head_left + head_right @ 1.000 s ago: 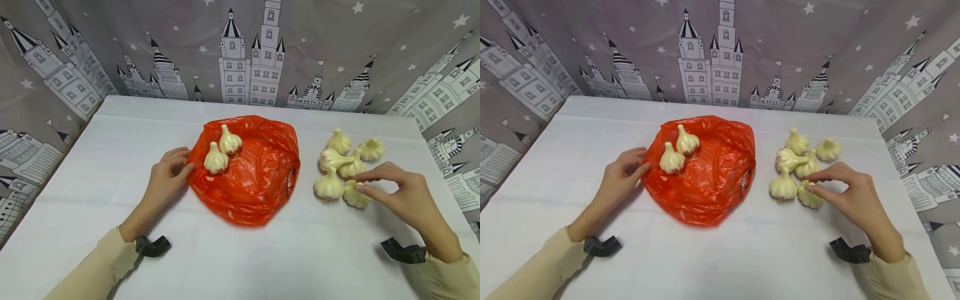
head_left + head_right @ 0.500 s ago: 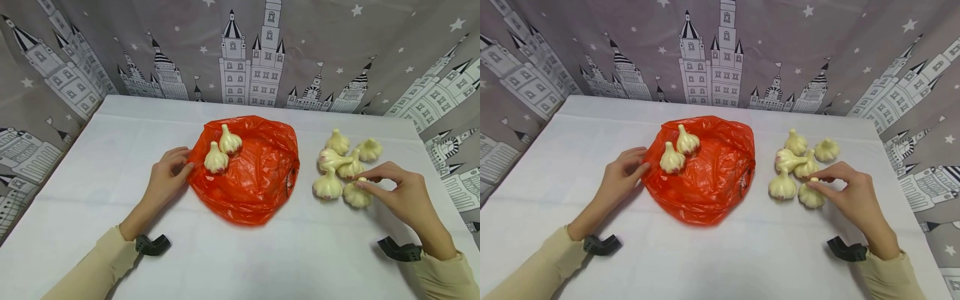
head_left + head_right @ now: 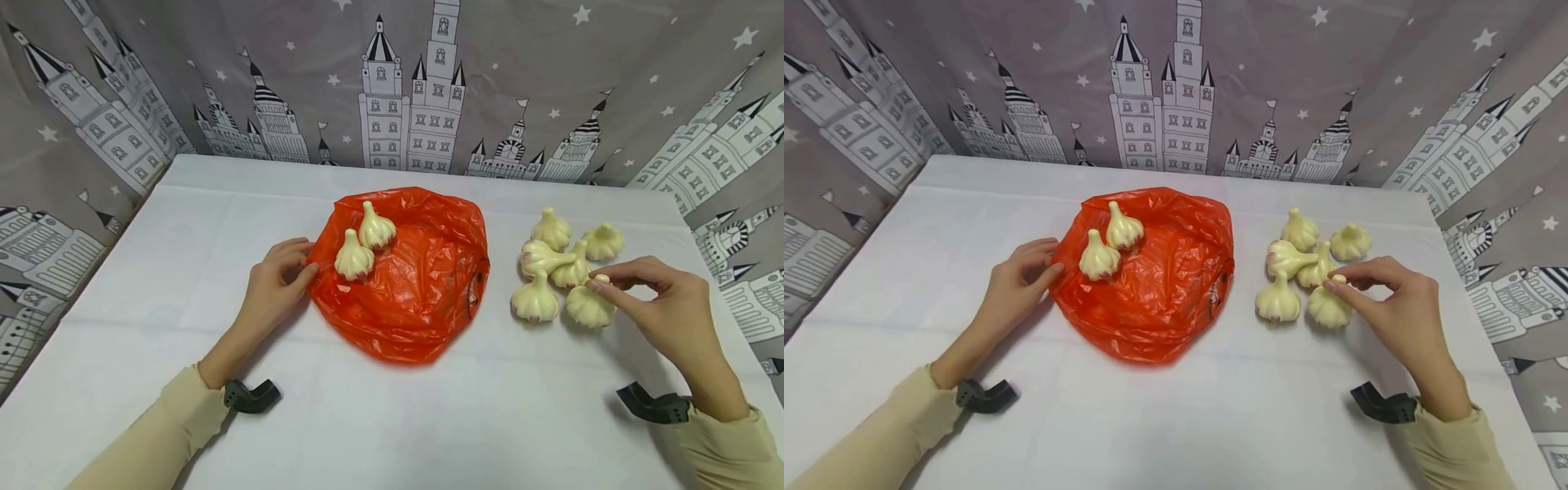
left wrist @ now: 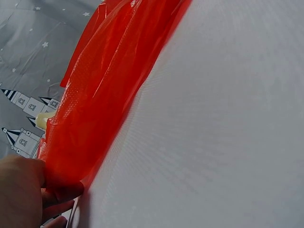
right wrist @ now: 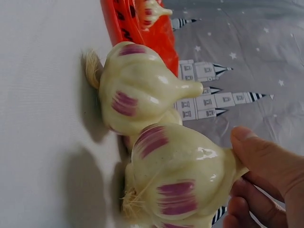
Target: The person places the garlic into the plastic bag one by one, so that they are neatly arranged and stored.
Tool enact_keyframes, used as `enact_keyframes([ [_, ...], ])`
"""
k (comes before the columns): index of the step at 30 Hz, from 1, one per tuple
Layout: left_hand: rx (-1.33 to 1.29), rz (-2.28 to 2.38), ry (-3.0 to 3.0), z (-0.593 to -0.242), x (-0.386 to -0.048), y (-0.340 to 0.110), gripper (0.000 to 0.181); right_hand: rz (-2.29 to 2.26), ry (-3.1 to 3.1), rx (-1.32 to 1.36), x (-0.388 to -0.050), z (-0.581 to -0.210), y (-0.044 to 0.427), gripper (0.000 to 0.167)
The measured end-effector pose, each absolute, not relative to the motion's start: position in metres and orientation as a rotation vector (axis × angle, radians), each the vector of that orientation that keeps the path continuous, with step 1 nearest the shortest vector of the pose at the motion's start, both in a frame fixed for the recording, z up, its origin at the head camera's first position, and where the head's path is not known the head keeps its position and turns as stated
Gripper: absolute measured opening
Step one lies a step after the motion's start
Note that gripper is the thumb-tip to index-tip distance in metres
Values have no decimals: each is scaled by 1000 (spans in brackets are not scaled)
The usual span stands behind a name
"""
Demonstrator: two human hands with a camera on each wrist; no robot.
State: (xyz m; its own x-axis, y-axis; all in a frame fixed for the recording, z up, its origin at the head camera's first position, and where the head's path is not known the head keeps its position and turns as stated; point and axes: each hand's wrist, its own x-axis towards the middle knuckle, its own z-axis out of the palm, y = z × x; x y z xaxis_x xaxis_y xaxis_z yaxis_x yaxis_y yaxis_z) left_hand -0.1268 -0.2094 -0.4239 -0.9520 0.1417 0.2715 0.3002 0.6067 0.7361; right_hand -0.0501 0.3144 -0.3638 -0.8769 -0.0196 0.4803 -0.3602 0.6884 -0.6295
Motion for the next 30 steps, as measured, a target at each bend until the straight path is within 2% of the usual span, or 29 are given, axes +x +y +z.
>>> enact_keyframes([
  [13,-354,-1230,-2661,-426,-127,-209,14,1097,-2389,304,-68,-331,293,23],
  [30,-355,-1237,-2669,-425,-127,-209,14,1117,-2374,320,-77,-319,266,22],
])
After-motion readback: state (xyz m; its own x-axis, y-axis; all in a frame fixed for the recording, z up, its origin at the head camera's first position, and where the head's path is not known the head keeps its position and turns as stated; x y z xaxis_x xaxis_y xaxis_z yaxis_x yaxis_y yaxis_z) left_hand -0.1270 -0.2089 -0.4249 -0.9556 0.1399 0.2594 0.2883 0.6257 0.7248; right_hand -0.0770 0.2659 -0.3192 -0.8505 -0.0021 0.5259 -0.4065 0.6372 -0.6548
